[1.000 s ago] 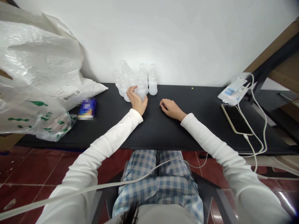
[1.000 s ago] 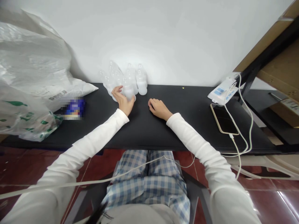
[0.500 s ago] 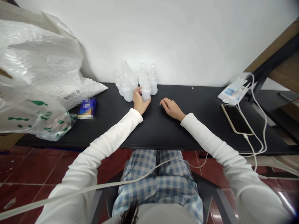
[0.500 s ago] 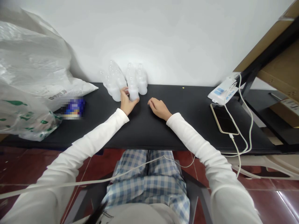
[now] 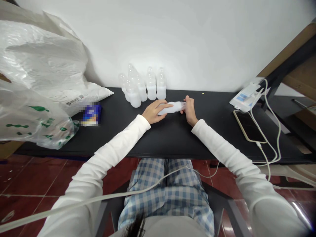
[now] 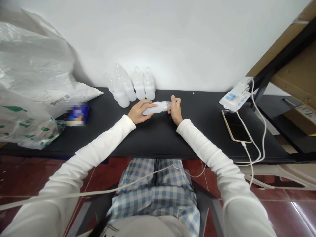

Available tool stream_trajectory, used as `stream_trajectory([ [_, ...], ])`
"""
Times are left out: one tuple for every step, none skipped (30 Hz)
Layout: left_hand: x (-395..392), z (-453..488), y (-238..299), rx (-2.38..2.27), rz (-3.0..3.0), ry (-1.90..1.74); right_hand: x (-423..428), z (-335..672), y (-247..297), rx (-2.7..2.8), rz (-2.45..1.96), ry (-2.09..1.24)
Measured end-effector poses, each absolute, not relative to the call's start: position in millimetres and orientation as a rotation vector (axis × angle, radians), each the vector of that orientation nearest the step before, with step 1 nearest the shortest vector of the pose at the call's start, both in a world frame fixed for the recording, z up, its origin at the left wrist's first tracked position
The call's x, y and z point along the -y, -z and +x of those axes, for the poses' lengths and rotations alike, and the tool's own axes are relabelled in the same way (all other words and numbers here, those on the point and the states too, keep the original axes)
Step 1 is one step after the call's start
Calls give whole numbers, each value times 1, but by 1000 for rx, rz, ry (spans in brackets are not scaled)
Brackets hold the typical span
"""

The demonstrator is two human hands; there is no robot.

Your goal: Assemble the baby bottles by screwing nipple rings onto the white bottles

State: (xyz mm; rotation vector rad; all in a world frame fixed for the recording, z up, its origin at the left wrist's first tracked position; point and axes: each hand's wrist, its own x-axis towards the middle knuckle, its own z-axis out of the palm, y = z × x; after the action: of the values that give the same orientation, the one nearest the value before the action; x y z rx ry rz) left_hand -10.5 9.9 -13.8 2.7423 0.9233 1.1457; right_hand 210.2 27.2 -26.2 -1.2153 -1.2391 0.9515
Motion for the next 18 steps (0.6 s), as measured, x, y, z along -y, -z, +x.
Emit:
stream_trajectory([
  [-9,-10,14,-891,2766,-1131,-28,211,25,1240,-1215,-956],
  [-9,-10,14,-865,2778,-1130,-29,211,25,1243,-1216,-954],
  [-8,-9,14,-845,2778,-1137,-29,211,24,1250,-1218,-949],
  [-8,-10,14,-833,2768,-1146,-29,211,23,1275,-1221,-954],
  [-7,-10,14,-830,2749,-1150,-29,211,23,1292,-1229,-951],
  [-7,-10,13,-838,2721,-1145,-28,211,22,1299,-1239,-938],
  [-6,-11,13,-854,2686,-1135,-28,211,22,1301,-1249,-919],
  [-6,-12,12,-877,2643,-1121,-27,211,22,1303,-1259,-901],
  [-5,-12,12,-904,2597,-1107,-26,212,21,1308,-1272,-887],
  [-4,-12,12,-928,2551,-1093,-25,212,21,1312,-1286,-873],
  [-4,-11,12,-944,2509,-1083,-24,212,21,1316,-1302,-858],
  [-3,-11,11,-956,2472,-1076,-24,213,21,1319,-1318,-842],
  [-3,-10,11,-967,2438,-1068,-23,213,21,1323,-1333,-821],
  [-2,-9,10,-981,2403,-1060,-22,213,21,1329,-1342,-795],
  [-2,-8,9,-998,2367,-1050,-22,213,20,1336,-1349,-764],
  [-1,-7,8,-1016,2331,-1036,-22,213,20,1344,-1354,-732],
  [0,-6,7,-1032,2297,-1025,-21,213,20,1352,-1358,-699],
  [1,-5,5,-1042,2264,-1020,-21,213,20,1357,-1361,-668],
])
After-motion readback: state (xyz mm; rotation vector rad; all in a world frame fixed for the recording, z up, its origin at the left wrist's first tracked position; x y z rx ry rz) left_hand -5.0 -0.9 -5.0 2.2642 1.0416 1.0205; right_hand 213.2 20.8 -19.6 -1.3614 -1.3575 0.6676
